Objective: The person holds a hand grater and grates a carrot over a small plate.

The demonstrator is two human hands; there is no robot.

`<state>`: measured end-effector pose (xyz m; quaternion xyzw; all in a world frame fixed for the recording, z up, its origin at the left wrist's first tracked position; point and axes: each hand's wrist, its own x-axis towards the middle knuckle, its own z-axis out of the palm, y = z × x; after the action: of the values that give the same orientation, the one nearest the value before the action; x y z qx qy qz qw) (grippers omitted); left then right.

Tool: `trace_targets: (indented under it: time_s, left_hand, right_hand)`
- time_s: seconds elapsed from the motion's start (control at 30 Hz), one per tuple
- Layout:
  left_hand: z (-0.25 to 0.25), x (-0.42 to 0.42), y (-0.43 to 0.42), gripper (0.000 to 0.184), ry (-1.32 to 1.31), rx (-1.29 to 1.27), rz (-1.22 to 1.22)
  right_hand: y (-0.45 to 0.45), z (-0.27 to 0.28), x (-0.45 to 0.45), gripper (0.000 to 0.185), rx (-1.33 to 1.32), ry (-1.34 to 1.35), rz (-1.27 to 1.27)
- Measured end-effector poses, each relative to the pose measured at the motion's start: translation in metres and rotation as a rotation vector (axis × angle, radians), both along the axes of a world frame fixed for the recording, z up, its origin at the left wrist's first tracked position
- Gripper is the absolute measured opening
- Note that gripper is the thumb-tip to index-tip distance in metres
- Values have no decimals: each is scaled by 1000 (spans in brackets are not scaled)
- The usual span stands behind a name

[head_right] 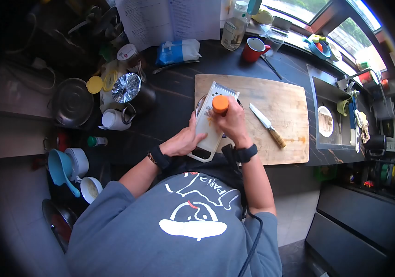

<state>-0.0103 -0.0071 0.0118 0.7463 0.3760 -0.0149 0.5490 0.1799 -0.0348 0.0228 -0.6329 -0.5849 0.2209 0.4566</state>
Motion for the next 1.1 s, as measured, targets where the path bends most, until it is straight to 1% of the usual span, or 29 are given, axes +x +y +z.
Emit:
trace_targets:
  time_s: [0.03, 0.07, 0.1, 0.17, 0.2, 0.23, 0.3, 0.33, 0.4, 0.43, 0.5, 0.57, 0.73, 0.8, 0.83, 0.9, 1.0, 1.03, 1.1]
  left_hand:
    - [1, -1, 0, 84, -24, -12, -2]
    - [1, -1, 1, 84, -49, -23, -3]
    - [0, -1, 0, 84, -49, -22, -2]
    - [-4, -2, 0, 84, -42, -11, 6]
    - [-6, -3, -1, 84, -43, -11, 8]
    - [-9, -3, -1, 85, -58, 9, 15]
    - [-9, -2, -1, 86, -78, 27, 20]
    - [-9, -2, -1, 86, -80, 22, 21]
    - [-8, -3, -1, 86, -80, 17, 23]
    - [-9, -3, -2, 86, -99, 33, 19]
    - [-9, -3, -2, 86, -118, 52, 15]
    - [-11, -4, -1, 86, -69, 37, 7]
    - [-21, -4, -2, 86, -107, 61, 10]
    - [-19, -3, -2, 86, -129, 69, 15]
    - [-14, -3, -2, 86, -117, 55, 20]
    - [-12, -4, -2, 86, -102, 42, 28]
    - [-14, -3, -3, 86, -102, 50, 23]
    - [-11, -3, -2, 86, -86, 41, 25]
    - [-9, -3, -1, 85, -70, 34, 30]
  right_hand:
    - [4, -1, 2, 31, 3, 24, -29]
    - [8, -7, 6, 38, 60, -48, -53]
    - [7, -6, 9, 38, 61, -48, -53]
    - [7, -5, 14, 47, -7, 174, -117]
    - [3, 6, 14, 54, -89, 326, -75]
    - [0, 11, 16, 54, -90, 325, -76]
    - [-5, 18, 20, 52, -271, 510, 27]
    - [-5, 16, 21, 52, -271, 508, 26]
    - [-4, 8, 19, 52, -132, 300, 16]
    - [-3, 2, 17, 52, -133, 301, 16]
    - [1, -5, 13, 53, -94, 148, -81]
    - [0, -1, 13, 55, -119, 174, -66]
    - [-6, 15, 14, 58, -179, 261, -41]
    - [-4, 13, 10, 52, -75, 222, -89]
    - [-4, 14, 6, 52, -75, 222, -89]
    - [-3, 17, -1, 42, -45, 89, -155]
    - [0, 12, 0, 38, -117, 75, -206]
    - [-2, 13, 1, 38, -117, 75, -206]
    - [-7, 17, 3, 31, -87, 37, -55]
